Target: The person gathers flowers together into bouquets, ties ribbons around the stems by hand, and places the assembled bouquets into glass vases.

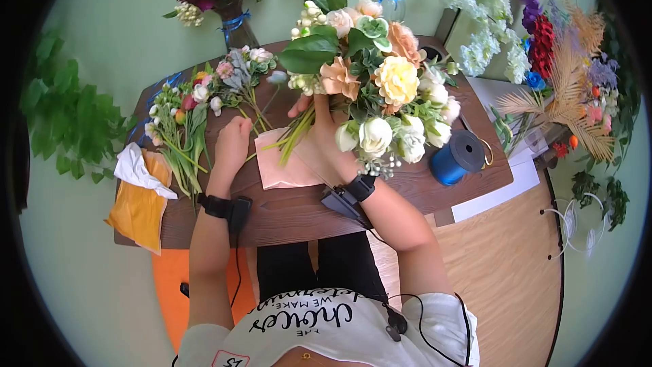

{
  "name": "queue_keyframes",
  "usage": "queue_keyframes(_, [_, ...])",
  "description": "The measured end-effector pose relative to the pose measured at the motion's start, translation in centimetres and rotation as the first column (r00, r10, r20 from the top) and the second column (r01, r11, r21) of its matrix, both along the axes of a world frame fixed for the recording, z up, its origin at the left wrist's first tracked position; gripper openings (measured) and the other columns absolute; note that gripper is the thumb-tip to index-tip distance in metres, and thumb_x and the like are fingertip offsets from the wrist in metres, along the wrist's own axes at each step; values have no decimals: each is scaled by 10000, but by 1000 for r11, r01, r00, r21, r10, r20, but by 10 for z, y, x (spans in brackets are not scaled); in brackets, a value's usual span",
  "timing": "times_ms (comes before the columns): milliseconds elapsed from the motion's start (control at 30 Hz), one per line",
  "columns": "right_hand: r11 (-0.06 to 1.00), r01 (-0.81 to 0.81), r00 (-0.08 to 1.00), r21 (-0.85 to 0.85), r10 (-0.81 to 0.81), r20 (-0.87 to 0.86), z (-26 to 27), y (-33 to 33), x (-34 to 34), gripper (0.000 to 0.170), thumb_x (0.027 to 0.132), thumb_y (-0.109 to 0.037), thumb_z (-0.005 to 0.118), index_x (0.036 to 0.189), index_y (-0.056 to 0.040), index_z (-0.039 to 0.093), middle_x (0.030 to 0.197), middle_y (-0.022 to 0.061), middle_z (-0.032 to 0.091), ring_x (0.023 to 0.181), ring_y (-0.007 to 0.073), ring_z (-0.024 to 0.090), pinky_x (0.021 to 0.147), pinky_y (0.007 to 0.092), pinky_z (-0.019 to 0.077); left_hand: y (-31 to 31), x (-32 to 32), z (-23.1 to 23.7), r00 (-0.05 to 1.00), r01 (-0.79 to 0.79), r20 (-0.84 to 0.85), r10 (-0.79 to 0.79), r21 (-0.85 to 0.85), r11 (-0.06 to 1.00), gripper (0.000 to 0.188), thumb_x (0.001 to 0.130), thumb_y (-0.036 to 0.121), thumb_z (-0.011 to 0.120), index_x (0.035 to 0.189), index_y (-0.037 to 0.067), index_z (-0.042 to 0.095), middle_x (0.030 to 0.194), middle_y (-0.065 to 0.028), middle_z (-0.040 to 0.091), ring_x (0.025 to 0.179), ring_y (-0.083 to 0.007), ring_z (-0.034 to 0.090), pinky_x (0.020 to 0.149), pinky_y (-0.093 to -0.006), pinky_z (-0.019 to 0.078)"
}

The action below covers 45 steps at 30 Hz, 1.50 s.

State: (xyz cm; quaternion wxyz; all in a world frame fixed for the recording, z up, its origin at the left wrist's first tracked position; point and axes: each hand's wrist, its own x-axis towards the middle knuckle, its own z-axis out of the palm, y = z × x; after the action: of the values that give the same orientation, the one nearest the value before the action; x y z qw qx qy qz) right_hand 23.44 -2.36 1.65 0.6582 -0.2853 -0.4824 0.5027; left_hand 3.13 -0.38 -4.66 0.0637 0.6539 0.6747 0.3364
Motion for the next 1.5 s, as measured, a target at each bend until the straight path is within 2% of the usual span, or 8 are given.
queue_keyframes(100, [995, -77, 976, 60, 88, -198, -9, 9, -3, 260, 1023, -189, 351, 842, -42, 466, 732, 22, 443, 656, 133, 472, 768, 348, 470, 0, 0, 6, 957, 210, 193, -219, 64, 976, 315, 966, 286, 449, 880, 25, 603, 741, -198, 624, 682, -377, 606, 632, -454, 458])
queue_keyframes(200, [989, -122, 970, 87, 137, -199, -10, 12, 2, 242, 1014, -201, 378, 838, -54, 455, 717, 13, 427, 645, 126, 453, 760, 359, 472, -6, 10, 17, 896, 215, 370, -246, 123, 969, 299, 991, 238, 419, 840, 23, 562, 592, -53, 490, 564, -143, 490, 573, -294, 397])
queue_keyframes(300, [978, -186, 961, 95, 201, -188, -11, 12, 3, 266, 1012, -201, 377, 802, -55, 448, 718, 20, 440, 654, 133, 471, 753, 348, 469, -11, 16, 21, 772, 227, 537, -341, 269, 936, 238, 1004, 201, 400, 903, 35, 538, 638, 10, 447, 591, -60, 422, 564, -229, 371])
queue_keyframes(633, [901, -425, 849, 82, 429, -309, -2, 2, 3, 104, 1005, -172, 400, 933, -107, 434, 705, -9, 367, 628, 114, 395, 757, 343, 429, -33, 38, 31, 650, 374, 547, -528, 375, 848, 137, 974, 92, 446, 946, 9, 551, 730, -32, 558, 638, -86, 523, 581, -232, 433])
queue_keyframes(900, [915, -395, 845, 87, 399, -356, 1, 7, 7, 77, 982, -145, 463, 1044, -114, 431, 684, -17, 372, 605, 104, 388, 697, 315, 405, -34, 40, 30, 767, 401, 347, -540, 399, 825, 76, 921, 91, 551, 921, 18, 570, 766, -105, 581, 626, -198, 582, 558, -293, 450])
queue_keyframes(1133, [946, -317, 926, 65, 324, -196, -1, 3, 2, 241, 978, -128, 460, 1209, -82, 412, 687, -17, 356, 605, 104, 380, 690, 305, 387, -38, 40, 38, 839, 433, 154, -521, 390, 813, 61, 880, 87, 579, 913, 36, 577, 823, -114, 557, 674, -328, 586, 566, -373, 462])
queue_keyframes(1300, [952, -299, 954, 62, 300, -2, -19, 10, 3, 322, 970, -153, 495, 1252, -23, 411, 691, -16, 367, 614, 112, 407, 708, 302, 413, -36, 42, 34, 847, 498, -16, -531, 371, 783, 86, 858, 127, 601, 916, 66, 583, 846, -88, 528, 688, -325, 593, 567, -408, 482])
queue_keyframes(1500, [987, -73, 982, 143, 46, 183, -30, 16, 8, 187, 965, -162, 513, 1084, -17, 500, 750, 18, 510, 652, 106, 508, 685, 278, 459, -35, 39, 37, 856, 496, -66, -513, 388, 777, 84, 843, 142, 620, 902, 82, 611, 827, -64, 529, 662, -289, 597, 548, -385, 485])
